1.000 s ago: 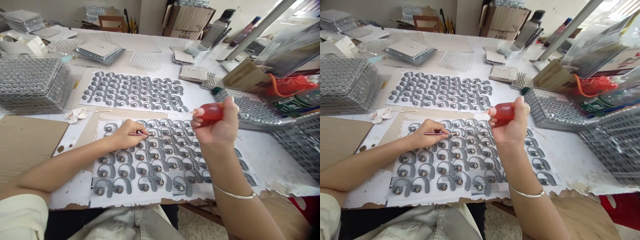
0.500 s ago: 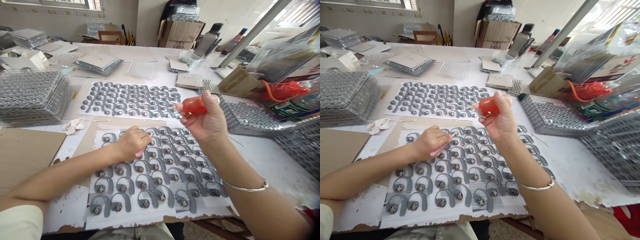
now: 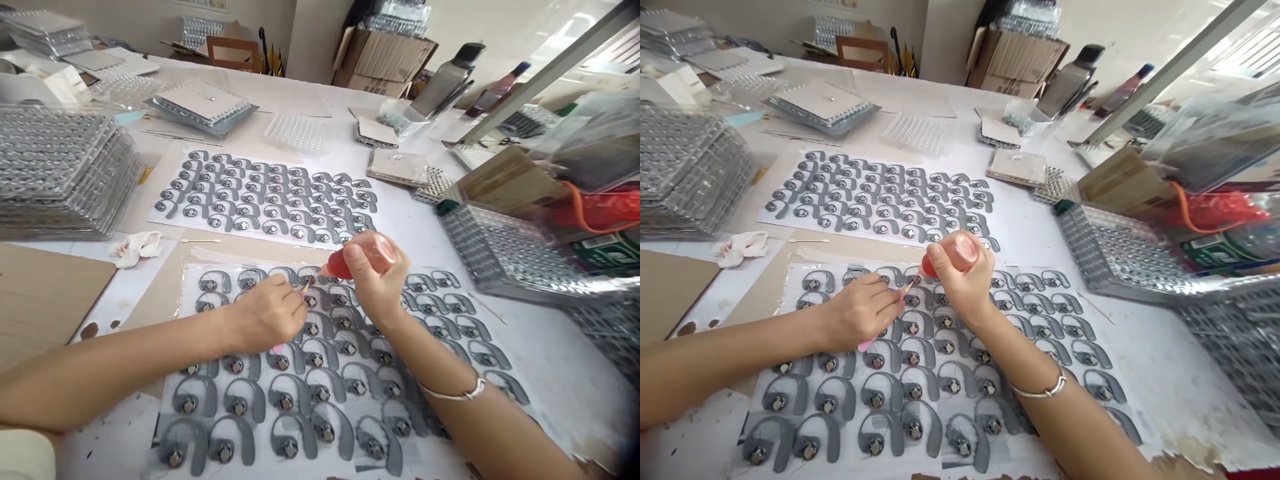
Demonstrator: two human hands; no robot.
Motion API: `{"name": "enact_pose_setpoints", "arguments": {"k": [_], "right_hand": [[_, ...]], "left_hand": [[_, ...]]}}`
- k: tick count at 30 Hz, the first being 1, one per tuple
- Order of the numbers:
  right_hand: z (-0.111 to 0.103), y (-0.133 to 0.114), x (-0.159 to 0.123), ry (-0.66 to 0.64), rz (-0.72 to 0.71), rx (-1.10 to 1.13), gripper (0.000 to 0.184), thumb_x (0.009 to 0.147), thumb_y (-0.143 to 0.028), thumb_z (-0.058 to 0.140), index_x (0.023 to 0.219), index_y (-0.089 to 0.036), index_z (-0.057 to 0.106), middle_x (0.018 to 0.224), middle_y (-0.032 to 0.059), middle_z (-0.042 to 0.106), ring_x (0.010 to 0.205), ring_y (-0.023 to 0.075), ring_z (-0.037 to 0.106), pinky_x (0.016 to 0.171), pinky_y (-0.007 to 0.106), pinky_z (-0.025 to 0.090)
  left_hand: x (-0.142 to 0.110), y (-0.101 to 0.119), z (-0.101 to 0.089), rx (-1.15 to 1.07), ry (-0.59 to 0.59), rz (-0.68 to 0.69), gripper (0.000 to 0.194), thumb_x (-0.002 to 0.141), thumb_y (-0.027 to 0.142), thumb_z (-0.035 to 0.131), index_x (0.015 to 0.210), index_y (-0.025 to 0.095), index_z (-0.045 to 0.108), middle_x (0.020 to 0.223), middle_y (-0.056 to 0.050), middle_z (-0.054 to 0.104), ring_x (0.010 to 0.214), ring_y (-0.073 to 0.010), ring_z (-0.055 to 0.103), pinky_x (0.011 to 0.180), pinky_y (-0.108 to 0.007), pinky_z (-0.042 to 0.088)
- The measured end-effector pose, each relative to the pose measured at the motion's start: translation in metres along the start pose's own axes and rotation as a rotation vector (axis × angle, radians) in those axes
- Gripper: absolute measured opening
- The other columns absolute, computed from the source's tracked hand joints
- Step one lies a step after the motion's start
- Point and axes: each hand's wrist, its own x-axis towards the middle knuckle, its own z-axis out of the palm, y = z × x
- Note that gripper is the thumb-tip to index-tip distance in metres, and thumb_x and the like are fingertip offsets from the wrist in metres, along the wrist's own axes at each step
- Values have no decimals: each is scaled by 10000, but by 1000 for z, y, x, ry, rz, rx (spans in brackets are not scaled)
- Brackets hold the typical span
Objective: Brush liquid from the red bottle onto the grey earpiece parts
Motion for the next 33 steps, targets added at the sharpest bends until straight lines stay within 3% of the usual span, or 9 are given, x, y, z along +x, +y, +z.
{"name": "enact_pose_setpoints", "arguments": {"k": [6,33], "right_hand": [[4,-2,-2,-11,-138,-51,252,835,-380,616,662,-205,562,621,1,577,564,134,537,574,309,462],[11,4,-8,-36,-254,-29,157,784,-229,682,725,-203,539,624,-22,570,547,116,531,536,290,452]], "left_hand": [[2,7,2,40,-32,77,231,836,11,531,636,125,534,607,-76,623,515,-162,530,536,-318,370],[-1,7,5,34,-41,82,230,811,22,520,616,145,508,573,-63,580,505,-158,487,537,-318,333]]}}
